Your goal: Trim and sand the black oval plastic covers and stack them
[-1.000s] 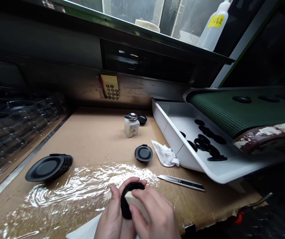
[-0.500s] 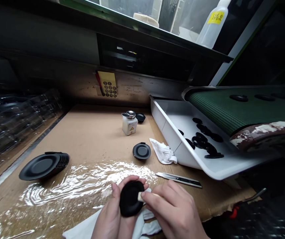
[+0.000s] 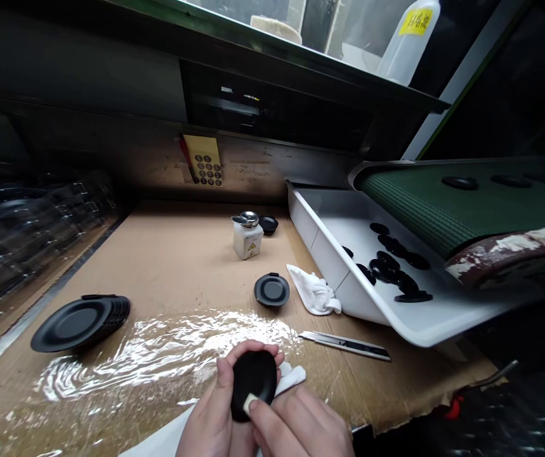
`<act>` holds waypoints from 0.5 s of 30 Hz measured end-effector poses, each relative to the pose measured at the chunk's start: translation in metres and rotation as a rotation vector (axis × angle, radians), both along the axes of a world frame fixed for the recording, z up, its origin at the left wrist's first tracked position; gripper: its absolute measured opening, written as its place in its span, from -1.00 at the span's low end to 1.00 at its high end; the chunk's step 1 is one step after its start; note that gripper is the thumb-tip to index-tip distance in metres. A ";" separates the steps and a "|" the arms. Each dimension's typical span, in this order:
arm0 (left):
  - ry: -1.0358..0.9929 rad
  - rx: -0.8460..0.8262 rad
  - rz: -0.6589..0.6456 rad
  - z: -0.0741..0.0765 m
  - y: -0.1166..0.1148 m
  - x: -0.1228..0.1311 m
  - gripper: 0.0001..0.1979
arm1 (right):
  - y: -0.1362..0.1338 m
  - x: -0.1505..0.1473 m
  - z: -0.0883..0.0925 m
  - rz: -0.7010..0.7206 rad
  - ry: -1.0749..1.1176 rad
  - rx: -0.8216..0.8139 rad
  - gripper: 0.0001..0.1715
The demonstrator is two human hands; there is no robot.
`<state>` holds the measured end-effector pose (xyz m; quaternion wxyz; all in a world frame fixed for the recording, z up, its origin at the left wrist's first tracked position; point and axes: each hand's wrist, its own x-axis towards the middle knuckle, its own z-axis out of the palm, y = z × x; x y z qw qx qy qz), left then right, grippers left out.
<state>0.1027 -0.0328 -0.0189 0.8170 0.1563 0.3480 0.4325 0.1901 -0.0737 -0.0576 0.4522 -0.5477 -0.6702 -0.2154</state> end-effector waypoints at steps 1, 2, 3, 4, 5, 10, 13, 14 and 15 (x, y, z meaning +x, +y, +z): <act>-0.015 -0.013 0.003 -0.001 0.001 0.000 -0.66 | -0.001 0.007 0.003 0.013 -0.038 -0.023 -0.82; -0.030 -0.024 0.002 -0.002 0.001 0.000 -0.65 | -0.002 0.014 0.006 0.031 -0.089 -0.056 -0.82; -0.044 -0.034 -0.002 -0.003 0.002 0.000 -0.65 | -0.002 0.023 0.011 0.051 -0.143 -0.092 -0.81; -0.060 -0.042 -0.010 -0.003 0.002 0.000 -0.64 | -0.002 0.030 0.016 0.068 -0.192 -0.114 -0.80; -0.078 -0.048 -0.020 -0.002 0.002 0.000 -0.64 | -0.001 0.036 0.022 0.089 -0.235 -0.135 -0.78; -0.120 -0.065 -0.041 0.004 0.003 -0.001 -0.71 | 0.013 0.047 0.048 0.164 -0.307 -0.213 -0.68; -0.099 -0.086 -0.029 0.005 0.002 -0.001 -0.71 | 0.018 0.053 0.051 0.189 -0.256 -0.244 -0.70; -0.086 -0.089 -0.021 0.004 0.002 -0.002 -0.71 | 0.018 0.058 0.050 0.194 -0.202 -0.255 -0.72; -0.064 -0.086 -0.010 0.004 0.002 -0.001 -0.72 | 0.017 0.063 0.049 0.191 -0.131 -0.263 -0.75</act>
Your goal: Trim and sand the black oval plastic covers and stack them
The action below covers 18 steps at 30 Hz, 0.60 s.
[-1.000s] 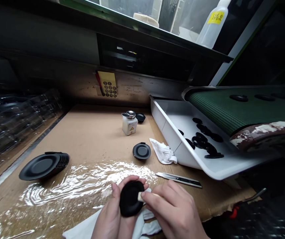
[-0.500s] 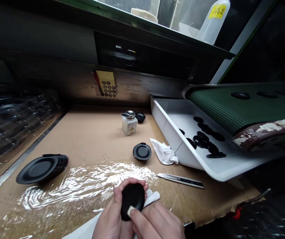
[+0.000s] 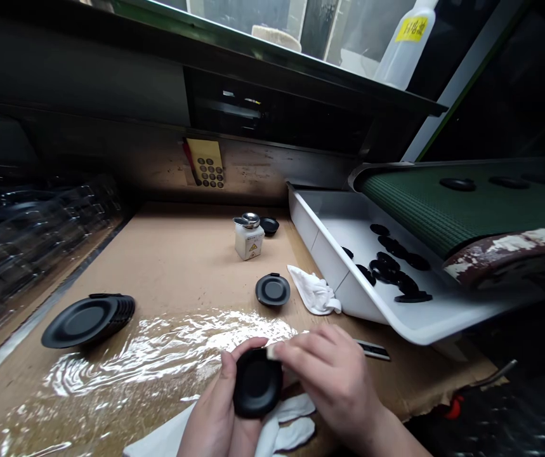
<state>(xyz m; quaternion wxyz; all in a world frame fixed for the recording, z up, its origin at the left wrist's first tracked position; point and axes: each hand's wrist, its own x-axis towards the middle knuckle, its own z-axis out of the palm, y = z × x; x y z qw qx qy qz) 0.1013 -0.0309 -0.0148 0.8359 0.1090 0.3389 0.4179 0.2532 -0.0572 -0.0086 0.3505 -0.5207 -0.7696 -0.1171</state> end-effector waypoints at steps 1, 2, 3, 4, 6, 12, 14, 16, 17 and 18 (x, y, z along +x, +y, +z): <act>0.030 0.008 0.010 0.000 0.000 0.000 -0.73 | -0.002 0.006 -0.002 -0.024 0.073 -0.010 -0.76; 0.067 0.019 0.017 0.000 0.000 0.001 -0.74 | -0.005 0.011 -0.004 -0.056 0.137 -0.016 -0.76; 0.099 0.030 0.021 0.000 0.000 0.001 -0.74 | -0.009 0.015 -0.006 -0.087 0.180 -0.021 -0.74; 0.114 0.034 0.022 0.001 0.001 0.001 -0.74 | -0.012 0.016 -0.008 -0.099 0.199 -0.028 -0.73; 0.091 0.011 0.013 0.002 0.000 0.001 -0.70 | -0.020 0.012 -0.011 -0.042 0.173 -0.026 -0.75; -0.005 -0.050 -0.026 -0.003 0.000 -0.001 -0.68 | -0.025 -0.014 -0.014 0.047 0.000 0.095 -0.85; -0.045 -0.041 -0.045 -0.005 0.002 -0.002 -0.63 | -0.018 -0.013 -0.010 0.043 -0.039 0.054 -0.80; -0.055 -0.022 -0.052 -0.006 0.003 -0.002 -0.64 | -0.008 -0.010 -0.004 0.045 -0.057 0.013 -0.74; -0.049 -0.015 -0.047 -0.005 0.003 -0.001 -0.67 | -0.003 -0.009 0.000 0.045 -0.064 -0.002 -0.72; -0.042 -0.011 -0.039 -0.004 0.003 -0.001 -0.69 | 0.002 -0.008 0.002 0.048 -0.073 -0.014 -0.72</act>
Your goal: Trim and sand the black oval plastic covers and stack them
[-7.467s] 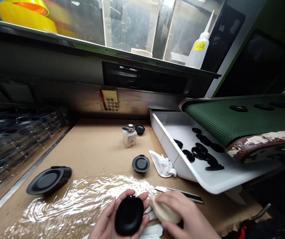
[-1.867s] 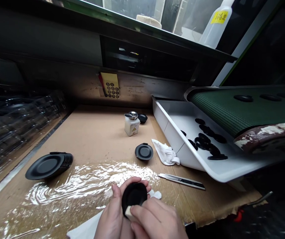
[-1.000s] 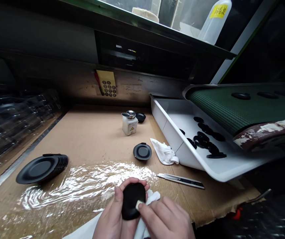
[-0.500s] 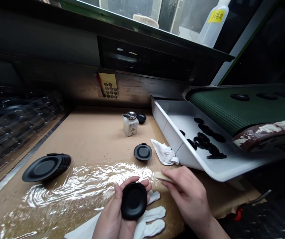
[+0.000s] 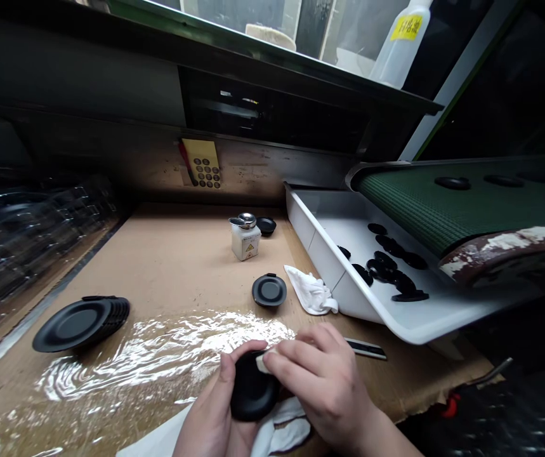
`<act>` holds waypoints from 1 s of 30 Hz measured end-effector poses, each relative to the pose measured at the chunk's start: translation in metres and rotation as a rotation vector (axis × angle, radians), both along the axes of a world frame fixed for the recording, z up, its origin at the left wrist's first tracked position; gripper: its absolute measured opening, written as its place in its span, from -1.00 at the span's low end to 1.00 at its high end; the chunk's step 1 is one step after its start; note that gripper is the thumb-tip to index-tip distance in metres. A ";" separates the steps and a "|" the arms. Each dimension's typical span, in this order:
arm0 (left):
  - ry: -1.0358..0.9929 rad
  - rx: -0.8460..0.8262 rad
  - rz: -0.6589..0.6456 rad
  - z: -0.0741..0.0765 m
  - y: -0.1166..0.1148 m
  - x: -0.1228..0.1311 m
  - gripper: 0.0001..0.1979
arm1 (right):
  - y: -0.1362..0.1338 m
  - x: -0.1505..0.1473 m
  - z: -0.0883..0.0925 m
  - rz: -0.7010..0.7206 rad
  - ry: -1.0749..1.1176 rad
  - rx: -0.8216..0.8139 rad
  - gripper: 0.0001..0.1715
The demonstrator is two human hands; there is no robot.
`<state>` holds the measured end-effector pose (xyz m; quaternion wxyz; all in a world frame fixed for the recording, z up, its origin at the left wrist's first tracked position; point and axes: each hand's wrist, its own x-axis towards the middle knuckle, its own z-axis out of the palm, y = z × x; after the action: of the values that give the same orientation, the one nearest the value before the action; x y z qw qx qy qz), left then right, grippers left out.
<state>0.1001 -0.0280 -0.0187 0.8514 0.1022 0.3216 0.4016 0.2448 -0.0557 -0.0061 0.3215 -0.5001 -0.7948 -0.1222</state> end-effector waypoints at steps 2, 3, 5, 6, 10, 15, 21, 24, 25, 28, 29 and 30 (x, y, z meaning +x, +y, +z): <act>0.021 0.005 0.018 0.002 -0.001 0.000 -0.72 | 0.007 -0.001 0.004 0.018 -0.021 -0.022 -0.73; 0.029 0.007 0.024 0.003 -0.001 0.000 -0.72 | 0.008 -0.001 0.005 0.022 -0.020 -0.031 -0.74; 0.023 0.007 0.026 0.003 -0.002 0.000 -0.72 | 0.005 -0.004 0.004 0.010 0.010 -0.039 -0.75; 0.012 0.004 0.022 0.003 -0.002 0.000 -0.72 | 0.001 -0.004 0.003 -0.003 0.031 -0.044 -0.74; 0.008 -0.027 0.028 0.001 -0.003 0.000 -0.68 | -0.018 -0.001 -0.002 0.078 0.089 -0.051 -0.73; 0.189 0.055 0.074 0.011 -0.005 0.006 -0.73 | -0.023 0.017 -0.016 -0.069 0.261 0.017 -0.82; 0.228 0.083 0.133 0.019 -0.006 0.006 -0.73 | -0.011 0.013 -0.028 -0.355 0.078 -0.145 -0.81; 0.186 0.085 0.117 0.015 -0.006 0.003 -0.73 | 0.005 0.011 -0.010 -0.371 0.065 -0.280 -0.80; 0.179 0.091 0.113 0.013 -0.006 0.002 -0.72 | 0.015 0.013 -0.002 -0.386 0.045 -0.316 -0.79; 0.173 0.118 0.121 0.007 -0.005 0.000 -0.71 | 0.056 0.021 0.017 -0.493 -0.027 -0.396 -0.77; 0.170 0.124 0.124 0.005 -0.004 0.000 -0.70 | 0.071 0.024 0.020 -0.539 -0.044 -0.418 -0.78; 0.159 0.126 0.125 0.003 -0.003 -0.001 -0.69 | 0.085 0.026 0.020 -0.584 -0.057 -0.446 -0.78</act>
<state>0.0992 -0.0310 -0.0154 0.7884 0.1671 0.3680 0.4638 0.2707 0.0293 0.0137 0.1339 -0.7600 -0.6343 -0.0464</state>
